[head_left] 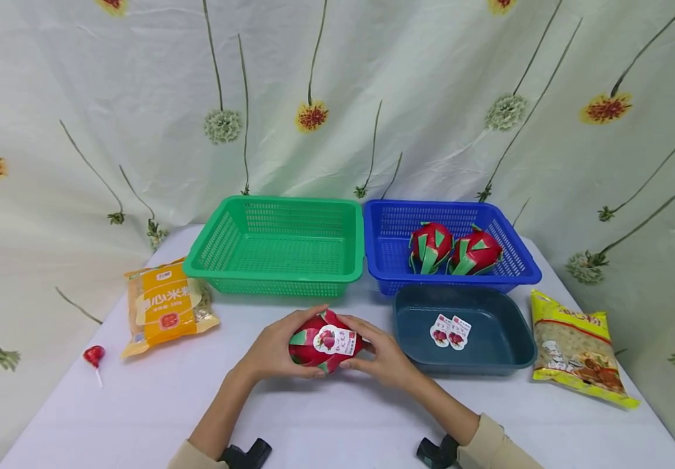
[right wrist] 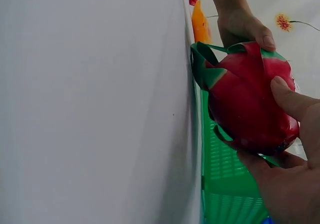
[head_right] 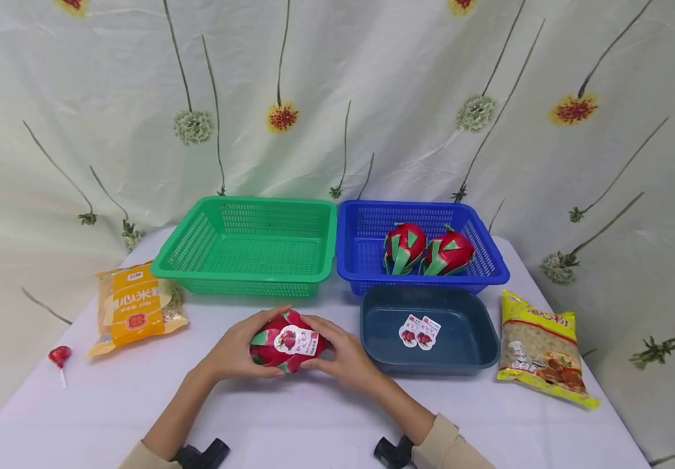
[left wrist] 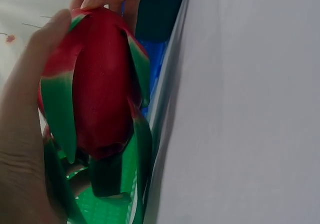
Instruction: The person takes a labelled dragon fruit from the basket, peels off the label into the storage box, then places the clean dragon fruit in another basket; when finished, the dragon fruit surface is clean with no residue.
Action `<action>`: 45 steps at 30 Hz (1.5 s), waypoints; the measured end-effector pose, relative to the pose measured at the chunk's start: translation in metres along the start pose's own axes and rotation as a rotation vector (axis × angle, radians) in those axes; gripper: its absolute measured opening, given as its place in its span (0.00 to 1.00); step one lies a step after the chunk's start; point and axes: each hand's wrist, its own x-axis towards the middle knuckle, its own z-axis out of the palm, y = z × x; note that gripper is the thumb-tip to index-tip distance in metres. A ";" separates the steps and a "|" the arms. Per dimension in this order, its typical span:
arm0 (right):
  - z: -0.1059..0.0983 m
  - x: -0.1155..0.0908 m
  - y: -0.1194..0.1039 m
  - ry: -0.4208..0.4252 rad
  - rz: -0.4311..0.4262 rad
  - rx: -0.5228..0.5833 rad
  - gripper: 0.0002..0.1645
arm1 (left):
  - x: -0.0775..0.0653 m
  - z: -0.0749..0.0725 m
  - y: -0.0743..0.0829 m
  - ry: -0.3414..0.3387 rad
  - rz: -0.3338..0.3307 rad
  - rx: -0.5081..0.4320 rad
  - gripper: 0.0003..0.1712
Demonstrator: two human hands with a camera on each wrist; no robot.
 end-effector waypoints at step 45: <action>0.020 0.003 -0.007 0.634 0.042 0.258 0.08 | 0.002 0.016 0.011 0.462 0.249 0.242 0.50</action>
